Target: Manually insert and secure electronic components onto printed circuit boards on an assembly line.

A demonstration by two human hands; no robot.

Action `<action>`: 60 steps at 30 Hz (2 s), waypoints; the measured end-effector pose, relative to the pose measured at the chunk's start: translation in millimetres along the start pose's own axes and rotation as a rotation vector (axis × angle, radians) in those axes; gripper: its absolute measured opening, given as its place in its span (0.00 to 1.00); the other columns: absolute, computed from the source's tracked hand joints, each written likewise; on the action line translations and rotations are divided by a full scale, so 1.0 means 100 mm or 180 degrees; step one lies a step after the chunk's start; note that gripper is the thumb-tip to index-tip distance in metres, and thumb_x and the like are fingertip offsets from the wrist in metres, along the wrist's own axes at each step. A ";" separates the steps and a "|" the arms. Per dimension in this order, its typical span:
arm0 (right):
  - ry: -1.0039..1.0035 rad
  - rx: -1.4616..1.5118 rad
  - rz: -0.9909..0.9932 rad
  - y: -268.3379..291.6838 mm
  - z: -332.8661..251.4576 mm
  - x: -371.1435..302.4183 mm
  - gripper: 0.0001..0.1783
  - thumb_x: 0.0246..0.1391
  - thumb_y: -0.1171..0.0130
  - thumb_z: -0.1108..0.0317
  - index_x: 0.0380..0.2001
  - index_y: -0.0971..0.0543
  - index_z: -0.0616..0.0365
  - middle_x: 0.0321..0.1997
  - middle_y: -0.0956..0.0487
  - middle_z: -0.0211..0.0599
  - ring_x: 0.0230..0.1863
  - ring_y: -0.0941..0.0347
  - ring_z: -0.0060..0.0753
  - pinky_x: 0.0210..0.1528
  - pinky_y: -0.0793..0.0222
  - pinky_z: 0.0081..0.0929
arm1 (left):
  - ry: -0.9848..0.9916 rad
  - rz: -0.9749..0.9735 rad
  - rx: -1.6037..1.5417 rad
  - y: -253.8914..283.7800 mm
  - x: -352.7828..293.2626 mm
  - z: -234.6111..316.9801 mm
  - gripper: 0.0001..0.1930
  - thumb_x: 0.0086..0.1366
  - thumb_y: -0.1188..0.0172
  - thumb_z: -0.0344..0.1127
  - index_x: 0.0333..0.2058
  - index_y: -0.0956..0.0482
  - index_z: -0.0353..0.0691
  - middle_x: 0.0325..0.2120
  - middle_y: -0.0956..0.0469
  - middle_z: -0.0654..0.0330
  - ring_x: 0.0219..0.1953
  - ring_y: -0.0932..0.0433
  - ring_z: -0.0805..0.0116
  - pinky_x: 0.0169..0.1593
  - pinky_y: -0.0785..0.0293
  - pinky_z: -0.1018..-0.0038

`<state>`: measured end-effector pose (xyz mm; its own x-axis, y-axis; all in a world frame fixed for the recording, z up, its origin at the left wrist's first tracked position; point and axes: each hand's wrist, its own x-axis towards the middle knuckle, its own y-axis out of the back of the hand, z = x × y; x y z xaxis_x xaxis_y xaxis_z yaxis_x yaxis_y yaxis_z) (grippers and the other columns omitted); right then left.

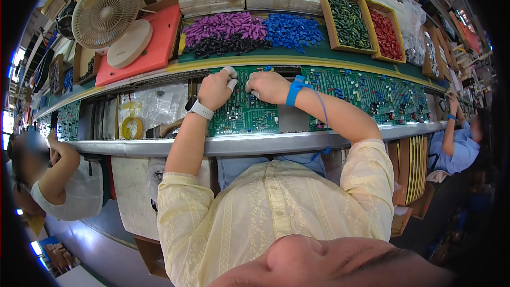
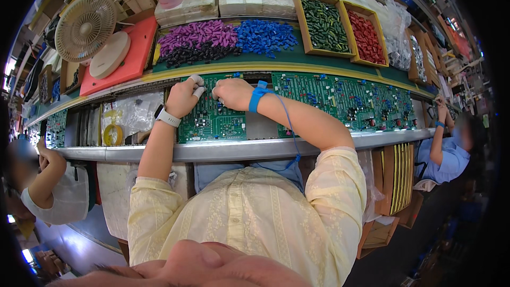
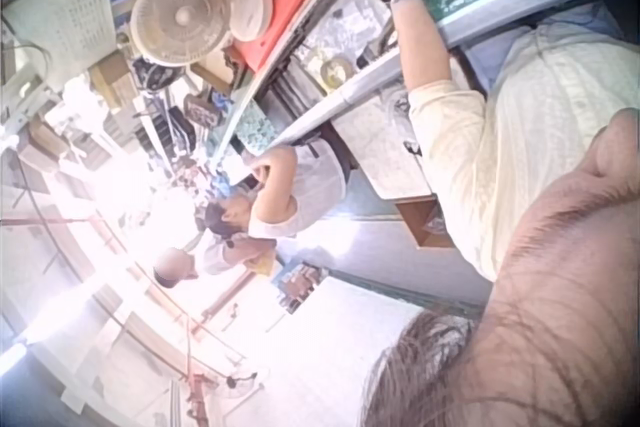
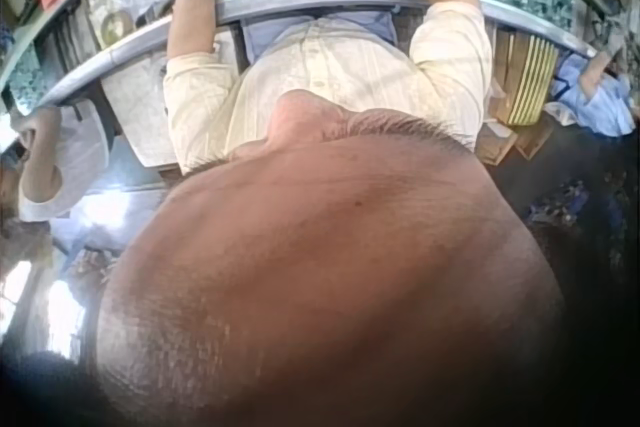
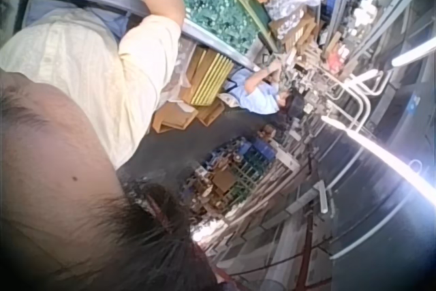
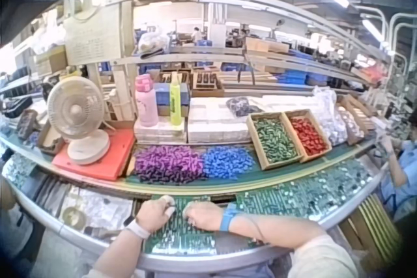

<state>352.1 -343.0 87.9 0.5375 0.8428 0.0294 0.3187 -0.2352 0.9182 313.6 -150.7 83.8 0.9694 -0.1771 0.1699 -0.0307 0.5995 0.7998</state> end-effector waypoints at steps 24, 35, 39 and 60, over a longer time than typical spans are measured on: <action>-0.1217 -0.0770 0.1304 0.42 1.18 -0.40 0.11 0.45 0.48 0.76 0.34 0.24 0.59 0.36 0.27 0.48 0.37 0.28 0.51 0.40 0.30 0.41 | -0.0932 0.0115 -0.0144 -0.17 0.03 0.06 0.04 0.42 0.36 0.31 0.19 0.20 0.40 0.36 0.24 0.56 0.42 0.28 0.56 0.49 0.37 0.63; -0.0944 -0.0246 0.1321 0.54 0.78 -0.30 0.10 0.48 0.48 0.74 0.36 0.24 0.59 0.38 0.29 0.45 0.41 0.31 0.49 0.44 0.33 0.39 | -0.0913 -0.0138 -0.0154 -0.14 0.04 0.11 0.04 0.42 0.36 0.32 0.19 0.20 0.40 0.36 0.23 0.56 0.40 0.28 0.57 0.49 0.36 0.63; -0.0623 -0.0037 0.1054 0.44 0.47 -0.18 0.09 0.47 0.48 0.71 0.34 0.24 0.57 0.37 0.29 0.42 0.41 0.32 0.47 0.43 0.34 0.39 | -0.0965 -0.0105 0.0001 -0.12 0.02 0.11 0.06 0.43 0.35 0.32 0.22 0.20 0.40 0.35 0.24 0.55 0.40 0.27 0.56 0.48 0.35 0.64; -0.0099 0.0648 -0.0166 0.08 0.18 0.21 0.08 0.40 0.44 0.70 0.27 0.21 0.56 0.28 0.21 0.41 0.33 0.25 0.44 0.37 0.31 0.38 | 0.0946 0.0086 0.1860 0.39 1.61 -0.72 0.12 0.60 0.56 0.31 0.37 0.26 0.35 0.37 0.24 0.44 0.41 0.24 0.49 0.45 0.28 0.59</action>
<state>380.6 -336.0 88.9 0.5391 0.8417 -0.0313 0.4961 -0.2873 0.8193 485.6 -99.7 100.8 0.9899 0.1055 0.0951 -0.1021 0.0630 0.9928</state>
